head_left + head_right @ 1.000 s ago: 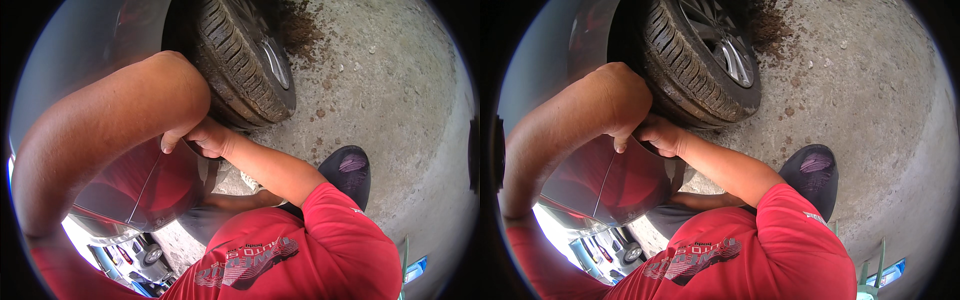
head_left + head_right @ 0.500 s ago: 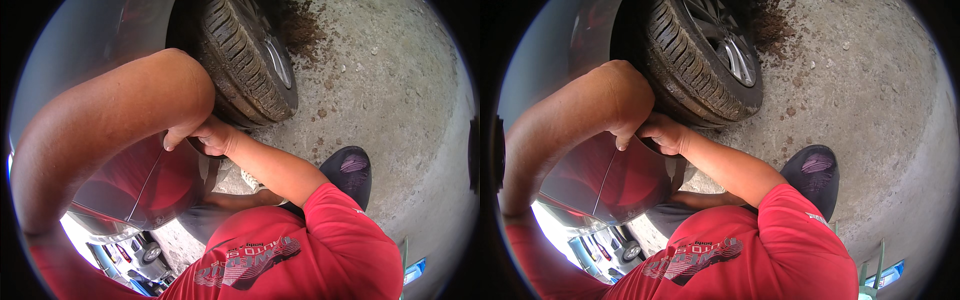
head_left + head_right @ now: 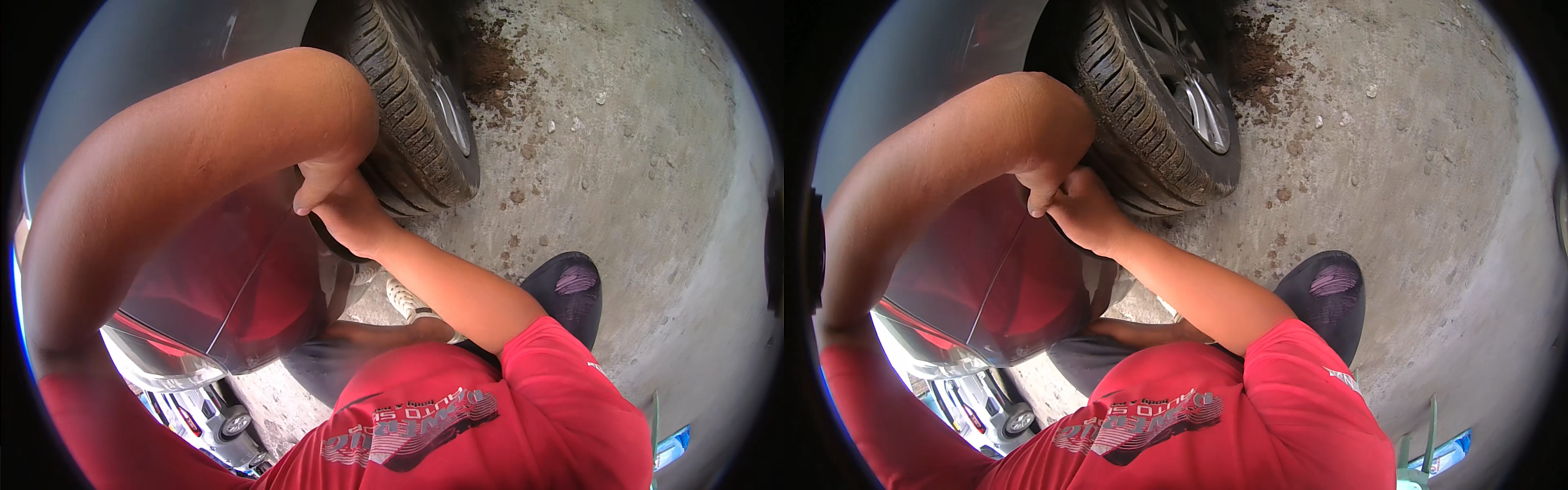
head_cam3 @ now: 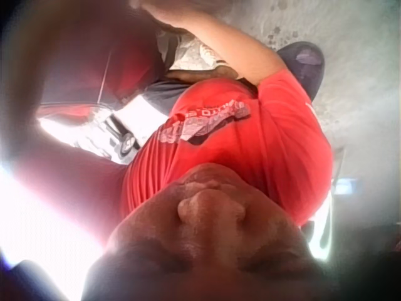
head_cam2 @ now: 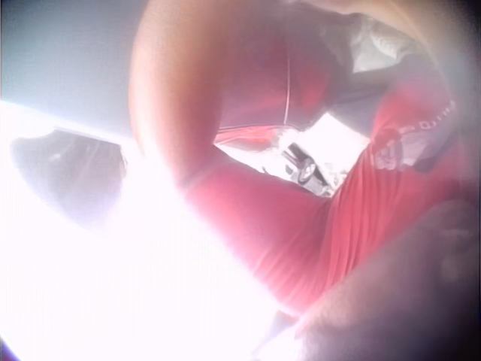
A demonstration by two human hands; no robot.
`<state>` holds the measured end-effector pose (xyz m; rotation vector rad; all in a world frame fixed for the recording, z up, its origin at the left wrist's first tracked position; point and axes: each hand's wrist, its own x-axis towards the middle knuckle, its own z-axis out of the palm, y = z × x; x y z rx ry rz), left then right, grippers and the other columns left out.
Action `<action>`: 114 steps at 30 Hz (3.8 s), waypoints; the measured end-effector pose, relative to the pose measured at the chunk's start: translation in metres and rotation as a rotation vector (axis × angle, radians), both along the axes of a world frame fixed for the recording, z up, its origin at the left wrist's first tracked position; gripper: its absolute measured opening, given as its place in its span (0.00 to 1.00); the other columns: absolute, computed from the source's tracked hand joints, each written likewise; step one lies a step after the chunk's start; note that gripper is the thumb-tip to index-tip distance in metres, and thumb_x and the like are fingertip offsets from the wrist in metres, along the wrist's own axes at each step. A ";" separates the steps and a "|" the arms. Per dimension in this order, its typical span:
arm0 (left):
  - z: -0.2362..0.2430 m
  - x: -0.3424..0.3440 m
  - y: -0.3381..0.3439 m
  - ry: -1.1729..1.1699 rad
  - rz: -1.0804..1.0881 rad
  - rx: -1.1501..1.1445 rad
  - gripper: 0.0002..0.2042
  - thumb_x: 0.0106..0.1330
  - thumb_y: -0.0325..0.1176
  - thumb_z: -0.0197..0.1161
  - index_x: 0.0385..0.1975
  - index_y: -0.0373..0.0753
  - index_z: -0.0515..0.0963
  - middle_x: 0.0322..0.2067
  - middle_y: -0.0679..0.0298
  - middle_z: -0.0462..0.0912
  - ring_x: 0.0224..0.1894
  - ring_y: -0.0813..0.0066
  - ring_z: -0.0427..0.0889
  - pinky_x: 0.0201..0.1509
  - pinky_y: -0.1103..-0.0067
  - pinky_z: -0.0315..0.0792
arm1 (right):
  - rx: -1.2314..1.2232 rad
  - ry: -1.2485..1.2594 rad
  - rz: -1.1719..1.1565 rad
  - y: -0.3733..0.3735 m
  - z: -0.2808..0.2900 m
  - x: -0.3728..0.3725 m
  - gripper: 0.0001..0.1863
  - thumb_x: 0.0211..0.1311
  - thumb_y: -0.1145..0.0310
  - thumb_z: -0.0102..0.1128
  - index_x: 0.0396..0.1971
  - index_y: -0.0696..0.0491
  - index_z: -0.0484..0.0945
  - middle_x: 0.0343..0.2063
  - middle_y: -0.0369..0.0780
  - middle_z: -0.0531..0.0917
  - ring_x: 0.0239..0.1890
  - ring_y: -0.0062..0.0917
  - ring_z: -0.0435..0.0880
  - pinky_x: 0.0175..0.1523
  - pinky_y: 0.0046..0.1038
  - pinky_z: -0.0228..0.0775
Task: The person kneels by the front wheel of a silver car and uses their hands to push and align the bumper panel into place. They then move to the open hood to retrieve a small fastener and return to the bumper to secure the panel, pressing it firmly against the car body.
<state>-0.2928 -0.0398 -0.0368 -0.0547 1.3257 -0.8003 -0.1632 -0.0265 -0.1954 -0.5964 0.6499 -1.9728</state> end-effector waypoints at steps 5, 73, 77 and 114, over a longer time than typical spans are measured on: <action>0.053 -0.010 0.011 0.299 0.053 0.211 0.13 0.53 0.36 0.76 0.37 0.38 0.89 0.34 0.56 0.89 0.37 0.56 0.89 0.44 0.67 0.82 | 0.310 0.465 -0.142 0.035 0.036 -0.041 0.08 0.67 0.76 0.59 0.43 0.61 0.74 0.32 0.38 0.85 0.32 0.16 0.81 0.40 0.25 0.76; 0.126 0.124 0.012 1.548 0.329 0.946 0.08 0.54 0.24 0.69 0.33 0.34 0.81 0.37 0.57 0.83 0.35 0.55 0.86 0.38 0.69 0.82 | -0.208 0.124 0.144 0.106 0.094 -0.118 0.09 0.60 0.85 0.66 0.39 0.59 0.79 0.34 0.35 0.82 0.36 0.15 0.82 0.42 0.21 0.77; 0.126 0.128 0.008 1.401 0.247 0.916 0.08 0.56 0.25 0.70 0.33 0.34 0.81 0.38 0.57 0.83 0.35 0.56 0.86 0.38 0.67 0.82 | -0.160 0.204 0.143 0.107 0.097 -0.113 0.09 0.57 0.85 0.65 0.36 0.58 0.79 0.29 0.33 0.80 0.33 0.12 0.81 0.38 0.19 0.75; 0.129 0.118 0.007 1.289 0.187 0.765 0.08 0.62 0.31 0.67 0.35 0.36 0.78 0.31 0.59 0.77 0.32 0.55 0.82 0.34 0.65 0.77 | -0.247 0.068 0.205 0.094 0.086 -0.114 0.09 0.60 0.85 0.62 0.39 0.59 0.77 0.34 0.35 0.81 0.38 0.16 0.81 0.45 0.21 0.77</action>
